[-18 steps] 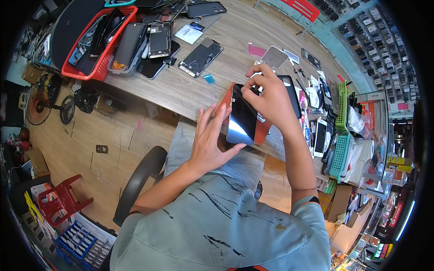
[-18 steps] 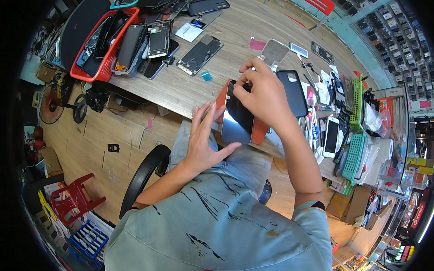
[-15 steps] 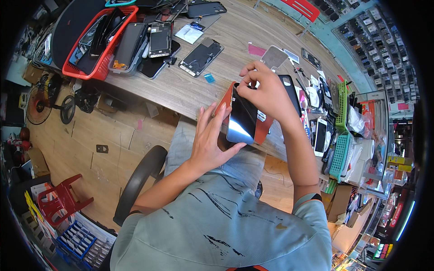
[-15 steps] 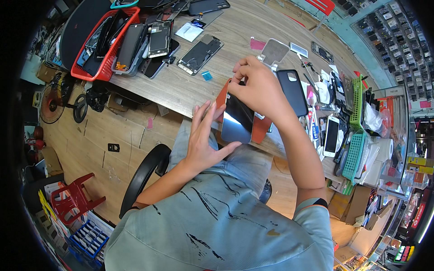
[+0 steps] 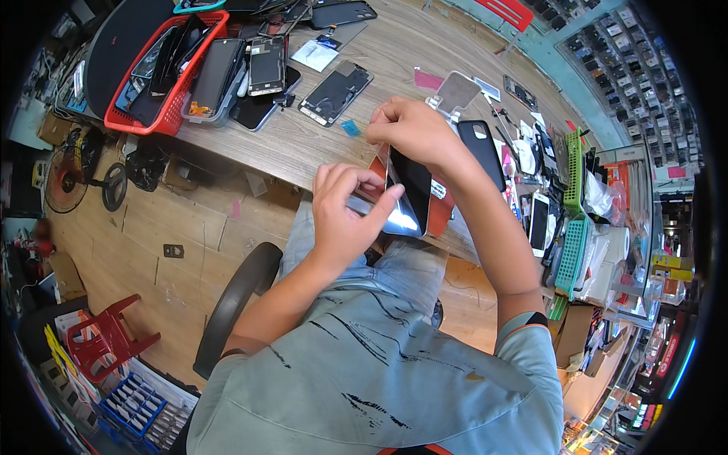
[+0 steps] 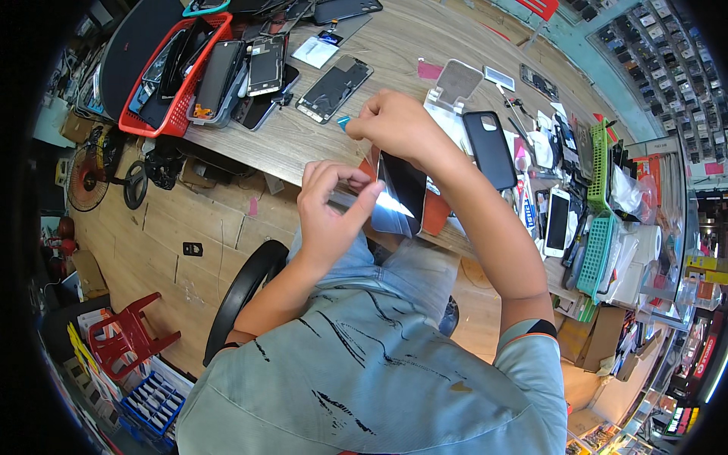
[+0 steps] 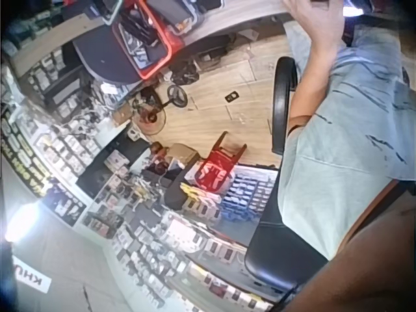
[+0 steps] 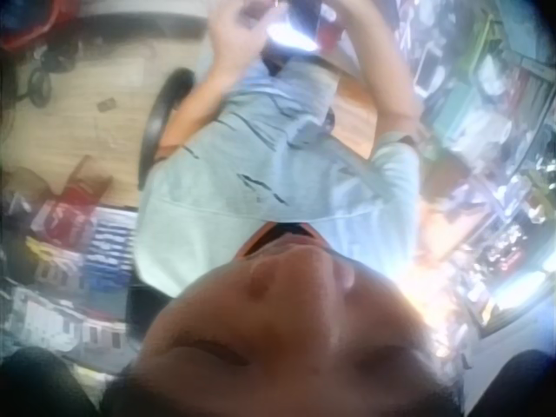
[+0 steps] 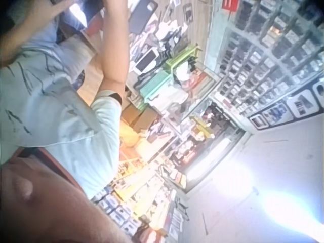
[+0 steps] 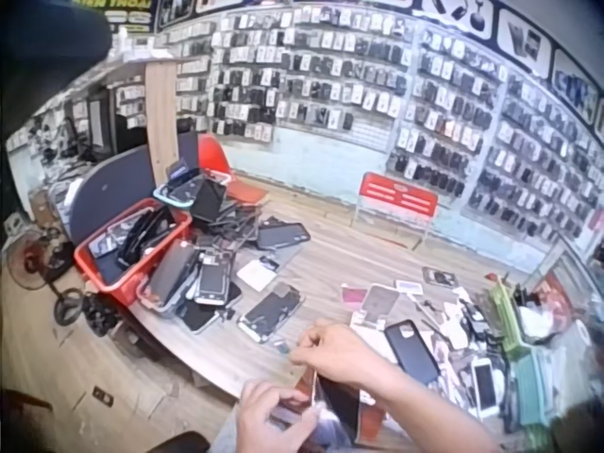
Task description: The person opens a smartphone, applies adhesive from a tube to the internal frame, and closes the device. The person then tests the screen by tapping and swiping, and briefly handles another phone on the table.
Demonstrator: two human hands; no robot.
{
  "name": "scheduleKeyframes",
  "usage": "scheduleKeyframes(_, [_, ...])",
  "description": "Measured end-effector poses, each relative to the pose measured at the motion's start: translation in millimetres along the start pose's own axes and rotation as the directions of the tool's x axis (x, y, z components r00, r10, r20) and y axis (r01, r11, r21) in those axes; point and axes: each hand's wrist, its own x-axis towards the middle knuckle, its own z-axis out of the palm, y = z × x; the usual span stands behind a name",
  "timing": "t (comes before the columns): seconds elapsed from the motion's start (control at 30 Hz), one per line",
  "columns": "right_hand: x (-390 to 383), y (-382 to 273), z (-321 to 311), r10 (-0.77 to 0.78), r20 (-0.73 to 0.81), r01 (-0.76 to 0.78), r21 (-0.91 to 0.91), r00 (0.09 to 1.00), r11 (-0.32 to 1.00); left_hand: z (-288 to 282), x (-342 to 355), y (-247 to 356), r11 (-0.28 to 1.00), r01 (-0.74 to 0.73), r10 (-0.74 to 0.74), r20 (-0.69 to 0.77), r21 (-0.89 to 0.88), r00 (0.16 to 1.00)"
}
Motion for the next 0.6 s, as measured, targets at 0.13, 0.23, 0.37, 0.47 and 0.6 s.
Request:
scheduleKeyframes(0.13, [3, 5, 4, -0.054, -0.030, 0.056, 0.063, 0.998, 0.996, -3, 6, -5, 0.994, 0.075, -0.074, 0.017, -0.075, 0.997])
scheduleKeyframes(0.23, [5, 12, 9, -0.086, -0.066, 0.095, 0.134, 0.994, 0.986, -4, 7, -5, 0.992, 0.101, -0.098, 0.036, -0.076, 0.994])
scheduleKeyframes(0.37, [5, 12, 8, -0.039, -0.054, 0.046, 0.137, 0.998, 0.990, -2, 9, 0, 0.990, 0.138, -0.139, 0.068, 0.016, 0.988])
scheduleKeyframes(0.47, [11, 16, 2, -0.004, -0.021, 0.004, 0.008, 1.000, 1.000, -1, 9, -8, 0.985, 0.171, -0.172, 0.055, 0.026, 0.983])
scheduleKeyframes(0.6, [-16, 7, -1, -0.107, -0.245, 0.072, -0.148, 0.963, 0.986, -7, 12, -18, 0.984, 0.148, -0.150, 0.013, 0.101, 0.989])
